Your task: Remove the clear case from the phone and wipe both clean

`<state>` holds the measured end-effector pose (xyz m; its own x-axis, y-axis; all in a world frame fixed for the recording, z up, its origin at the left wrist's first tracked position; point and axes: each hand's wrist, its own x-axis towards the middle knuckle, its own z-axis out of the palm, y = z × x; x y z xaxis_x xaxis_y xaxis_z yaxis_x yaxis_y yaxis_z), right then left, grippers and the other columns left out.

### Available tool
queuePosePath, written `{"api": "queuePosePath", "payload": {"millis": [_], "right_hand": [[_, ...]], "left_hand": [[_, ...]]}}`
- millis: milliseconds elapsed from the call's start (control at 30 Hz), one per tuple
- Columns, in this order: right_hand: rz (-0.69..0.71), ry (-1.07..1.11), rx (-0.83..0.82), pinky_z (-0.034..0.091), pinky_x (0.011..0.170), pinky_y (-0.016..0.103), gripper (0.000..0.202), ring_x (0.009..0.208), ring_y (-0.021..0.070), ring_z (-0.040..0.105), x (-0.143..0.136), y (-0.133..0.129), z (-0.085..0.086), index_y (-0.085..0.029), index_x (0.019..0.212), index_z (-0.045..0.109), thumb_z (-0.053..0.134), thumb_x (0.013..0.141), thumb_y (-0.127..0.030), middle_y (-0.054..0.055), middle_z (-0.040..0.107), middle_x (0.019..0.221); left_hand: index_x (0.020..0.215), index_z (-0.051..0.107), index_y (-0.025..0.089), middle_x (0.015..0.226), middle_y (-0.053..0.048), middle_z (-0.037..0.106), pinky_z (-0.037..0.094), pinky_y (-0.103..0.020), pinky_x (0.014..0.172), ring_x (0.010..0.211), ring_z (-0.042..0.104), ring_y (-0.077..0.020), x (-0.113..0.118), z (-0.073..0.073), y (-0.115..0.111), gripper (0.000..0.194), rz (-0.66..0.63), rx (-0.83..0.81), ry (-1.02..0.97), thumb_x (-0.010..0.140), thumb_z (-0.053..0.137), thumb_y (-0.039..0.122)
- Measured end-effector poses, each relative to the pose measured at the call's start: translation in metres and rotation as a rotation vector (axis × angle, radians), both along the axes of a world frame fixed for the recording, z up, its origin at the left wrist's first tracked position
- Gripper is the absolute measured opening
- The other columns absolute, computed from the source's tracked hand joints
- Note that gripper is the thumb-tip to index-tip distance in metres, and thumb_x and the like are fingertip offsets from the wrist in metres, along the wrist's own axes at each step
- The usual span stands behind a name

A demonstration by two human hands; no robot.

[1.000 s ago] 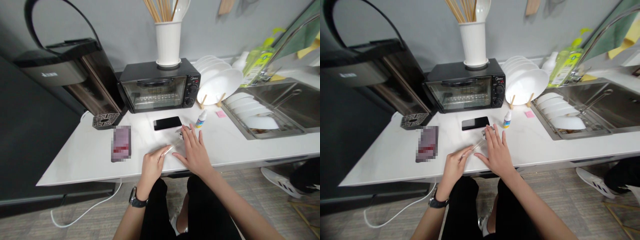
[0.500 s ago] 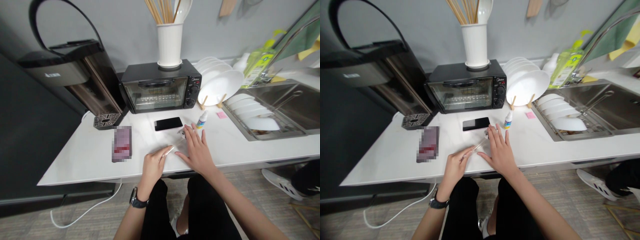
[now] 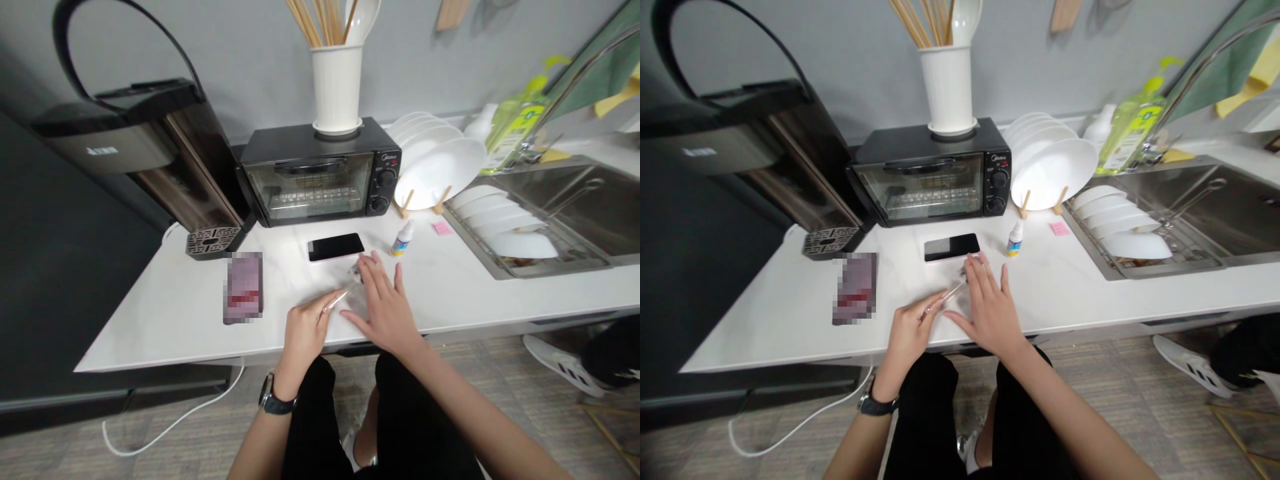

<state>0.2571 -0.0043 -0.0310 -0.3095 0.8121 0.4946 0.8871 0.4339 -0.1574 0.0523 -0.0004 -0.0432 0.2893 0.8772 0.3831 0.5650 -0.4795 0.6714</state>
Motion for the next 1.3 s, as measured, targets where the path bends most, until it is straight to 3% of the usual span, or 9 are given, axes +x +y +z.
{"api": "queuePosePath", "payload": {"millis": [133,267,367,467,600,667,933,1167,1300], "right_hand": [[-0.061,0.048,-0.002,0.015,0.128,0.07,0.093,0.165,0.04,0.013,-0.005,0.003,0.002,-0.003,0.168,0.014,0.039,0.104,-0.067,0.023,0.028,0.173],[0.139,0.002,-0.02,0.018,0.13,0.063,0.097,0.166,0.0375,0.008,-0.048,-0.028,0.0,0.004,0.165,0.019,0.039,0.103,-0.068,0.024,0.023,0.174],[0.25,-0.055,-0.025,0.016,0.132,0.059,0.089,0.166,0.0334,0.009,-0.058,-0.041,-0.001,0.002,0.164,0.025,0.039,0.105,-0.063,0.019,0.024,0.175],[0.195,-0.06,-0.024,0.011,0.132,0.061,0.086,0.165,0.0314,0.015,-0.035,-0.026,0.0,-0.003,0.167,0.017,0.038,0.107,-0.06,0.017,0.025,0.175],[-0.023,0.009,-0.012,0.014,0.13,0.067,0.088,0.165,0.0352,0.017,0.003,0.004,0.004,-0.006,0.169,0.007,0.04,0.107,-0.059,0.02,0.027,0.174],[-0.055,0.037,-0.005,0.016,0.129,0.068,0.088,0.165,0.0371,0.016,0.002,0.006,0.005,-0.005,0.169,0.008,0.04,0.107,-0.059,0.021,0.028,0.174],[0.273,-0.035,-0.009,0.024,0.129,0.061,0.088,0.165,0.0346,0.013,-0.057,-0.044,-0.002,0.002,0.165,0.023,0.044,0.105,-0.06,0.021,0.027,0.173],[-0.013,0.054,-0.001,0.02,0.129,0.065,0.082,0.163,0.0332,0.024,0.005,0.005,0.005,-0.013,0.171,0.004,0.041,0.109,-0.052,0.018,0.031,0.173],[-0.018,0.103,-0.034,0.025,0.128,0.066,0.091,0.165,0.0359,0.016,-0.02,-0.008,0.005,-0.008,0.17,-0.001,0.043,0.107,-0.056,0.021,0.022,0.175]], "left_hand": [[0.131,0.073,0.026,0.124,-0.005,0.08,0.059,-0.029,0.096,0.11,0.078,-0.0192,0.001,-0.002,-0.001,0.034,0.0,0.0,-0.011,0.105,0.052,0.021],[0.09,0.077,0.017,0.084,-0.007,0.081,0.059,-0.028,0.072,0.072,0.076,-0.02,-0.004,-0.005,0.004,0.029,0.039,0.032,0.111,0.099,0.049,0.017],[0.079,0.074,0.017,0.075,-0.009,0.079,0.058,-0.031,0.069,0.068,0.075,-0.0229,-0.007,-0.007,0.007,0.028,0.037,0.063,0.149,0.092,0.05,0.014],[0.09,0.078,0.017,0.083,-0.008,0.081,0.059,-0.029,0.071,0.072,0.077,-0.0214,-0.005,-0.006,0.005,0.03,0.045,0.053,0.137,0.098,0.049,0.016],[0.132,0.072,0.026,0.126,-0.004,0.079,0.059,-0.028,0.097,0.111,0.077,-0.0191,0.0,-0.001,0.0,0.035,0.003,0.007,0.01,0.105,0.051,0.02],[0.135,0.071,0.027,0.129,-0.003,0.078,0.058,-0.029,0.099,0.115,0.076,-0.0192,0.001,0.0,-0.001,0.037,-0.005,0.009,-0.003,0.105,0.052,0.019],[0.076,0.073,0.017,0.07,-0.008,0.076,0.054,-0.029,0.061,0.06,0.07,-0.0208,-0.006,-0.006,0.003,0.027,0.061,0.094,0.184,0.092,0.051,0.012],[0.134,0.071,0.027,0.126,-0.004,0.079,0.059,-0.029,0.096,0.111,0.077,-0.0191,0.002,0.002,-0.001,0.036,0.007,0.016,0.025,0.105,0.052,0.019],[0.126,0.075,0.023,0.117,-0.007,0.082,0.061,-0.03,0.092,0.101,0.08,-0.0204,0.001,0.0,0.0,0.033,0.032,0.012,0.052,0.105,0.05,0.02]]}}
